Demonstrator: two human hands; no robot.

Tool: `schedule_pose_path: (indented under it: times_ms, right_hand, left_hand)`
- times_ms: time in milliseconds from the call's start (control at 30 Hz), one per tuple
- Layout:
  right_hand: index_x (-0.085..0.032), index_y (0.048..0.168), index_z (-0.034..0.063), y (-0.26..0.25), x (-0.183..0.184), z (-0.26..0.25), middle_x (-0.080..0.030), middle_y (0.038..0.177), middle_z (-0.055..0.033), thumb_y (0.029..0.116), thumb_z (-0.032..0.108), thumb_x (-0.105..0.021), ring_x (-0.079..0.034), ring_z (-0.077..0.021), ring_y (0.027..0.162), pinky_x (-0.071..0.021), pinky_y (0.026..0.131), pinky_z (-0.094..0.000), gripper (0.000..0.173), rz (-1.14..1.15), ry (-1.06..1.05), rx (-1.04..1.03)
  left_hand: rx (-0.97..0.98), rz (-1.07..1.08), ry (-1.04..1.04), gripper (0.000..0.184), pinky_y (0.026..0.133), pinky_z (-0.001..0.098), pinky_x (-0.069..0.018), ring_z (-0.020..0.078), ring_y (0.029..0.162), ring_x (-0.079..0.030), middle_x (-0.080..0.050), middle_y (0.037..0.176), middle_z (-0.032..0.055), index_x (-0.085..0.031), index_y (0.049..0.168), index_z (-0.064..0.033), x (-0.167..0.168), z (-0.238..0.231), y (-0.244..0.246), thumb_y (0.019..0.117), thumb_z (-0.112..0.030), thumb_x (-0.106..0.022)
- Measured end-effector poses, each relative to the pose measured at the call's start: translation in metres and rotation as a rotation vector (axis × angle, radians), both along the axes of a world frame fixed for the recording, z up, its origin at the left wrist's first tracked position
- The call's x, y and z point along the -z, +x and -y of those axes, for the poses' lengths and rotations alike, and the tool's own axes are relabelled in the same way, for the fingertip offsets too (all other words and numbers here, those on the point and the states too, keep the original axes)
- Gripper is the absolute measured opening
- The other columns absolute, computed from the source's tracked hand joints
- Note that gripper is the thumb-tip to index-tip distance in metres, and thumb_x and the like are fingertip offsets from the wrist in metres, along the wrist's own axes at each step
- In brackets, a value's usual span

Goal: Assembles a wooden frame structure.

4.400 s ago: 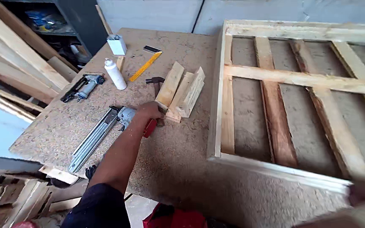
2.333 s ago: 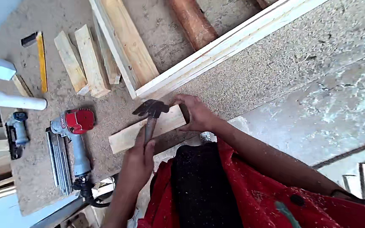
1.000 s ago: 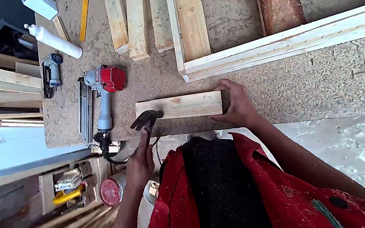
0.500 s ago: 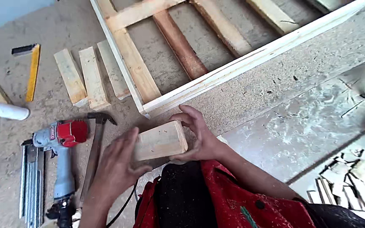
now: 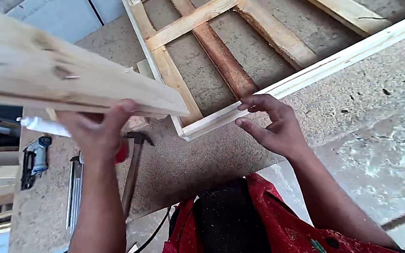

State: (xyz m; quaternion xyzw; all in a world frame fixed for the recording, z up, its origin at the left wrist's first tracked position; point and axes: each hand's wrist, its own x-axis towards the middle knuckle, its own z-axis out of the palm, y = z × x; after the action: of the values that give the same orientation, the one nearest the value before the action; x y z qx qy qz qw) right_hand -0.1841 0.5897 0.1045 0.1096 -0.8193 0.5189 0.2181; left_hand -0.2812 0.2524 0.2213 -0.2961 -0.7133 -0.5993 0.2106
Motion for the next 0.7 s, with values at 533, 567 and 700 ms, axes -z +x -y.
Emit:
schedule_pose_path:
  times_ms: [533,567,700]
  right_hand:
    - [-0.044,0.146,0.0079,-0.156,0.009,0.074,-0.062,0.136,-0.0109,0.0879,0.007,-0.077,-0.073,-0.0196,0.103,-0.0650,0.088,-0.0378,0.067,0.524,0.121,-0.766]
    - [-0.046,0.143,0.0079,-0.158,0.009,0.079,-0.064,0.131,-0.0107,0.0866,0.005,-0.078,-0.074,-0.0195,0.101,-0.0654,0.087,-0.0379,0.065,0.527,0.127,-0.776]
    - [-0.050,0.135,0.0072,-0.157,0.007,0.083,-0.066,0.122,-0.0081,0.0831,0.000,-0.078,-0.074,-0.0179,0.096,-0.0659,0.084,-0.0357,0.059,0.539,0.128,-0.757]
  left_hand:
    - [-0.104,0.204,-0.661,0.102,0.103,0.0330,-0.0562,0.0083,0.118,-0.066,-0.068,0.128,0.0033,-0.039,0.154,-0.0055,0.046,-0.020,-0.014,0.0771,-0.052,-0.087]
    - [-0.146,0.242,-0.682,0.111,0.106,0.0375,-0.0539,0.0121,0.123,-0.063,-0.065,0.136,0.0049,-0.031,0.160,-0.0101,0.046,-0.013,-0.007,0.0766,-0.058,-0.084]
    - [-0.409,0.442,-0.381,0.095,0.101,0.0400,-0.0581,0.0181,0.121,-0.065,-0.063,0.139,0.0077,-0.028,0.161,-0.0123,0.074,0.041,0.052,0.0889,-0.050,-0.076]
